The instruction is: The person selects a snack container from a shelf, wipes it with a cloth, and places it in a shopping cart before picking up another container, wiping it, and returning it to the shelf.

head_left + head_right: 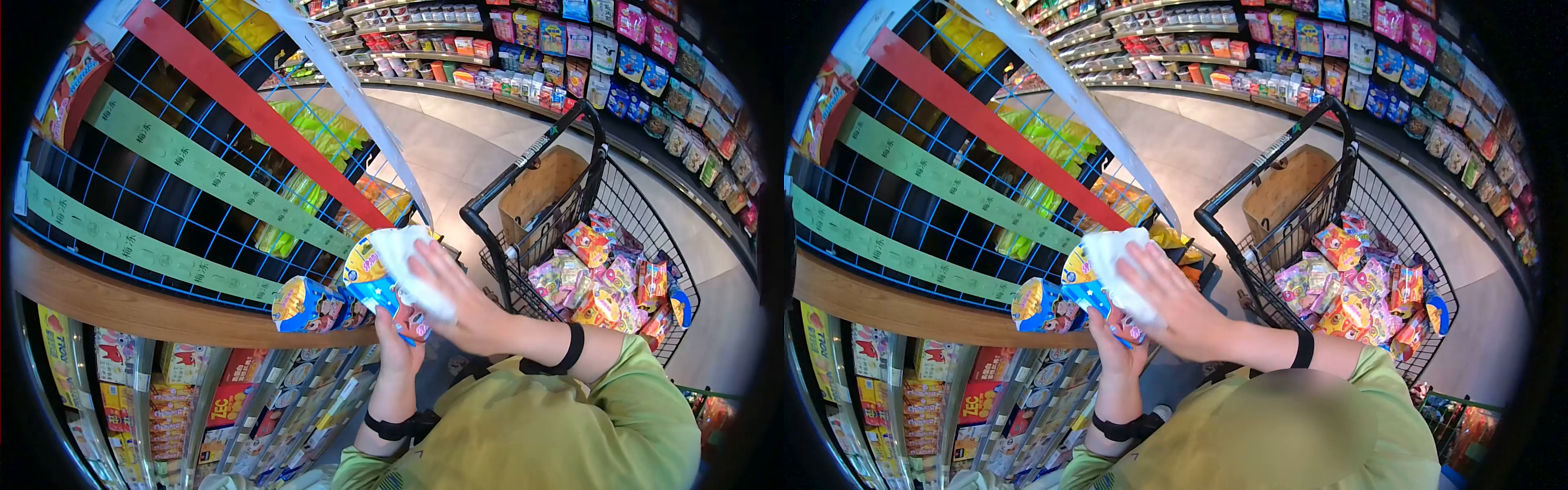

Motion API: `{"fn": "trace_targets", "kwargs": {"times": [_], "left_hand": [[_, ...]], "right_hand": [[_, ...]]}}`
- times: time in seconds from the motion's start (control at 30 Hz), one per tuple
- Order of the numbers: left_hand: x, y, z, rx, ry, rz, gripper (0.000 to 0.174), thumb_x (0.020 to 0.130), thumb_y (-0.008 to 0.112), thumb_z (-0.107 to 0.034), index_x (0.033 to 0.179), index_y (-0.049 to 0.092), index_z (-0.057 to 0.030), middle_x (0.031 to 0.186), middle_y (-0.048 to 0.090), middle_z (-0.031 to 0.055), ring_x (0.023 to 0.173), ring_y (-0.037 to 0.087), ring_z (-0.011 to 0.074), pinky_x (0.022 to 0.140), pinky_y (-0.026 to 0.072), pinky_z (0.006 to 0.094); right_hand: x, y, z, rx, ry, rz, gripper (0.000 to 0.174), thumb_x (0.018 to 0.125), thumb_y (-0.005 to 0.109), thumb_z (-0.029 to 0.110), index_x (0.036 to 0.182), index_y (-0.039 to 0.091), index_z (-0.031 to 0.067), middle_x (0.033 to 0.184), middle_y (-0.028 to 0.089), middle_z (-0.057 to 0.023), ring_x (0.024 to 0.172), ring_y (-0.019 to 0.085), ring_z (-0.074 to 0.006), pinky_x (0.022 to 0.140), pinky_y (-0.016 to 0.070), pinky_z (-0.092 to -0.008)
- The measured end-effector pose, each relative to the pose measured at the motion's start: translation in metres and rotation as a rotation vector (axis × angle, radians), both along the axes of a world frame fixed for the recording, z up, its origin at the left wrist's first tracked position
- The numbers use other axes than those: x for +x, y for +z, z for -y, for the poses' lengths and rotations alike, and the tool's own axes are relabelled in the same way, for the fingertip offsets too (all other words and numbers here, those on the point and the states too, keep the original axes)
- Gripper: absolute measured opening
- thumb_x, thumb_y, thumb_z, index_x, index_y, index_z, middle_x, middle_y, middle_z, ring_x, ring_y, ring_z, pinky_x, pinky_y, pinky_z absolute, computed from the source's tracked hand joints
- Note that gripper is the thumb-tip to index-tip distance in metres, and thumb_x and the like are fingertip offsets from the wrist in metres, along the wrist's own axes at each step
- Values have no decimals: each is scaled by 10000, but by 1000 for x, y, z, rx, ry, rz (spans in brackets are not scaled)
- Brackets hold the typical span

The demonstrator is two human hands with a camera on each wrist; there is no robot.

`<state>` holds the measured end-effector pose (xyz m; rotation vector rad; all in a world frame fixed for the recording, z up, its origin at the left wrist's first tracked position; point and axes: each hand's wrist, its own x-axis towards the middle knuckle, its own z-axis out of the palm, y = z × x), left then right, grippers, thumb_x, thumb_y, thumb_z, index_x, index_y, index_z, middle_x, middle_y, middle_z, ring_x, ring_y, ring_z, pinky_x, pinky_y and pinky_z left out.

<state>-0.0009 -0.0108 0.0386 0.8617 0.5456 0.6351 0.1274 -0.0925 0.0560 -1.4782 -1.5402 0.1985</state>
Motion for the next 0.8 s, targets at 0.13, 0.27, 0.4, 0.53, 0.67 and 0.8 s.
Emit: {"fn": "trace_targets", "kwargs": {"times": [0.13, 0.27, 0.4, 0.53, 0.67, 0.8], "left_hand": [[-8, -4, 0, 83, -16, 47, 906, 791, 533, -655, 1397, 264, -39, 1390, 391, 136, 1263, 416, 287, 1052, 339, 433], [-21, -9, -7, 26, -83, 103, 978, 721, 623, -649, 1401, 259, -48, 1390, 394, 129, 1260, 419, 292, 1048, 349, 438], [-28, -22, -18, 164, -200, 103, 966, 740, 514, -736, 1414, 267, -89, 1399, 393, 115, 1243, 435, 300, 1032, 364, 449], [-23, -34, -24, 206, -49, 42, 847, 828, 467, -667, 1415, 268, -90, 1394, 390, 118, 1255, 423, 272, 1033, 357, 436], [-9, -15, -23, 719, 430, -338, 721, 868, 589, -321, 1421, 240, -16, 1386, 347, 145, 1276, 345, 263, 1035, 287, 358], [9, 3, -2, 907, 51, -162, 976, 784, 666, -499, 1443, 145, -1, 1420, 282, 165, 1315, 289, 260, 1064, 244, 383]], "right_hand": [[13, -5, 2, -214, 308, -899, 577, 971, 407, 404, 1379, 309, 7, 1358, 400, -141, 1237, 384, -188, 1022, 332, -348], [19, -23, -2, -252, 431, -1193, 635, 912, 563, 385, 1371, 320, 20, 1266, 497, -95, 1146, 468, -151, 967, 397, -317], [19, -16, -3, -209, 601, -1346, 783, 790, 726, 354, 1374, 319, 28, 1293, 487, -105, 1172, 480, -178, 994, 392, -328], [19, -14, -4, -199, 554, -1395, 726, 800, 724, 306, 1352, 350, 19, 1268, 507, -101, 1144, 499, -169, 973, 409, -323], [20, -17, -13, -76, 105, -1184, 576, 820, 701, 234, 1265, 435, -16, 1215, 546, -102, 1087, 536, -153, 925, 437, -312], [9, -4, -10, 49, 38, -935, 516, 874, 619, 238, 1264, 430, -42, 1220, 535, -131, 1111, 518, -175, 946, 415, -332]]}}
